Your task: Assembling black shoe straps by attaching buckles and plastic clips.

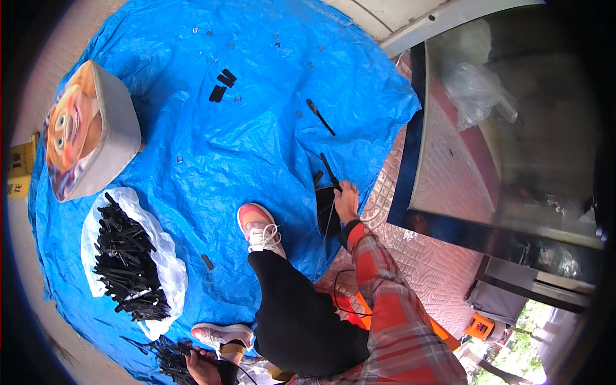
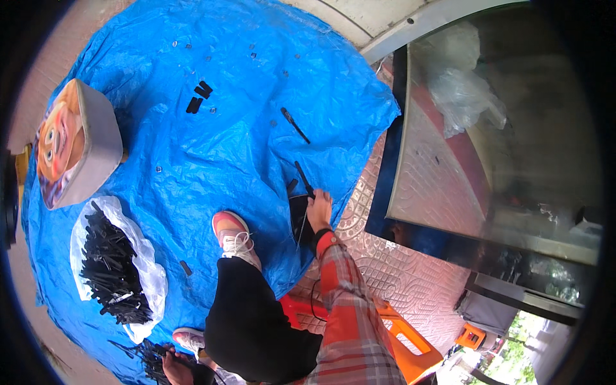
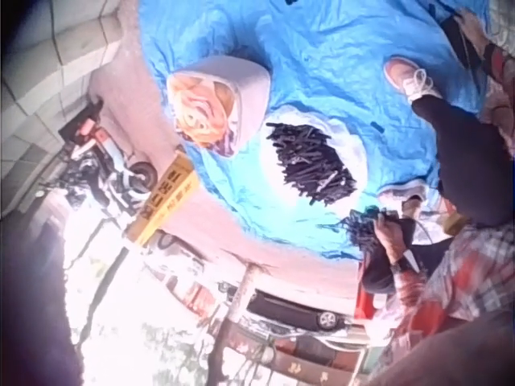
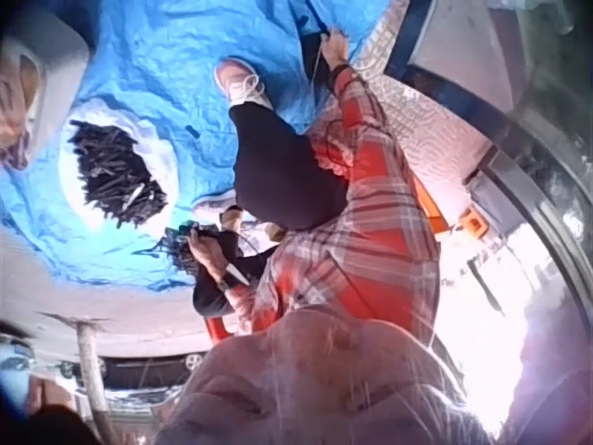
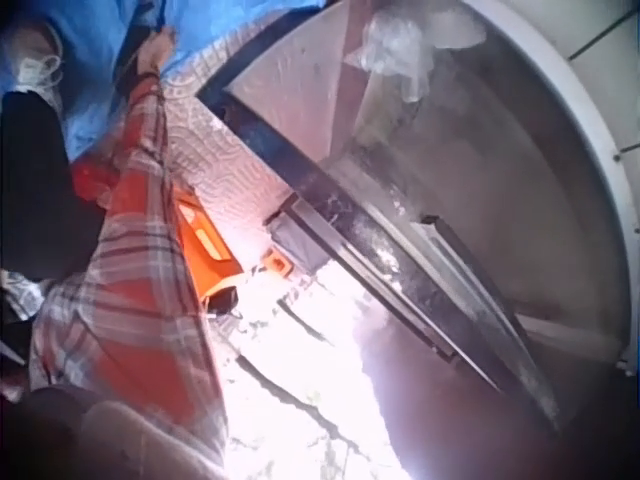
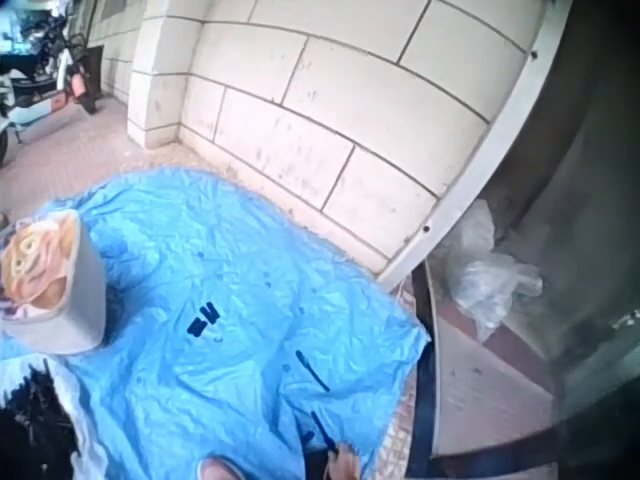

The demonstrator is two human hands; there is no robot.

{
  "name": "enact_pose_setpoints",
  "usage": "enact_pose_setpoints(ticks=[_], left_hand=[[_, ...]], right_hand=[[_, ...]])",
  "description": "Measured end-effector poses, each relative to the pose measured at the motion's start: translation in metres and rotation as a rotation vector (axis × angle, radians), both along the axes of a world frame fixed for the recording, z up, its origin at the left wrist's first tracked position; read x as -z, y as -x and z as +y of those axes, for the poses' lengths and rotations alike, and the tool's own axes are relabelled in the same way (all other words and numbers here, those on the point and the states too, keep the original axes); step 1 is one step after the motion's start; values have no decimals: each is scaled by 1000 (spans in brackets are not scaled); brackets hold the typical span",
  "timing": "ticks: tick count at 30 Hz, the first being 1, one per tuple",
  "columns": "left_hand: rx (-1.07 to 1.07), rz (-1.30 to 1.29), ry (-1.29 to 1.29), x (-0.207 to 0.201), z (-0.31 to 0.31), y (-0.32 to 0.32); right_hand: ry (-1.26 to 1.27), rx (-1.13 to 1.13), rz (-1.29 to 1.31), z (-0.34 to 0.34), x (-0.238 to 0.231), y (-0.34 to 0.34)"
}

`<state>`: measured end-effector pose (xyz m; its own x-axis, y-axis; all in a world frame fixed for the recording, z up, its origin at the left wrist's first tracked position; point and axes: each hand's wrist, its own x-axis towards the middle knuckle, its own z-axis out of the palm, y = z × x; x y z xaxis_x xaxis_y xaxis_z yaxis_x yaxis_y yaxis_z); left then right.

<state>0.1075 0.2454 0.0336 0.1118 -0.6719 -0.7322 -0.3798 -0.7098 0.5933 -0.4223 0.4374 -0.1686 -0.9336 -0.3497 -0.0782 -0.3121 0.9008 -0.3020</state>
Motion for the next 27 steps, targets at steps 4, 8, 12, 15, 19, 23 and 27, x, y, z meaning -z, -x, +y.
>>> enact_pose_setpoints(ticks=[4, 8, 12, 15, 19, 23, 27], left_hand=[[-81, 15, -8, -14, 7, 2], [418, -196, 226, -36, 4, 42], [-230, 235, -36, -12, 4, 17], [-126, 169, 47, -27, 7, 71], [73, 275, 132, -52, 1, 97], [68, 456, 129, -96, -16, 147], [389, 580, 350, -114, -50, 174]], right_hand=[[-230, 19, -123, 0, 10, 21], [393, 288, -612, 34, -3, 41], [953, 300, -1040, 43, -46, 22], [1106, 373, -1159, 38, -93, 8], [1199, 148, -1355, 12, -144, -16], [988, -176, -1208, -17, -215, -48], [1105, -479, -1219, -43, -256, -81]])
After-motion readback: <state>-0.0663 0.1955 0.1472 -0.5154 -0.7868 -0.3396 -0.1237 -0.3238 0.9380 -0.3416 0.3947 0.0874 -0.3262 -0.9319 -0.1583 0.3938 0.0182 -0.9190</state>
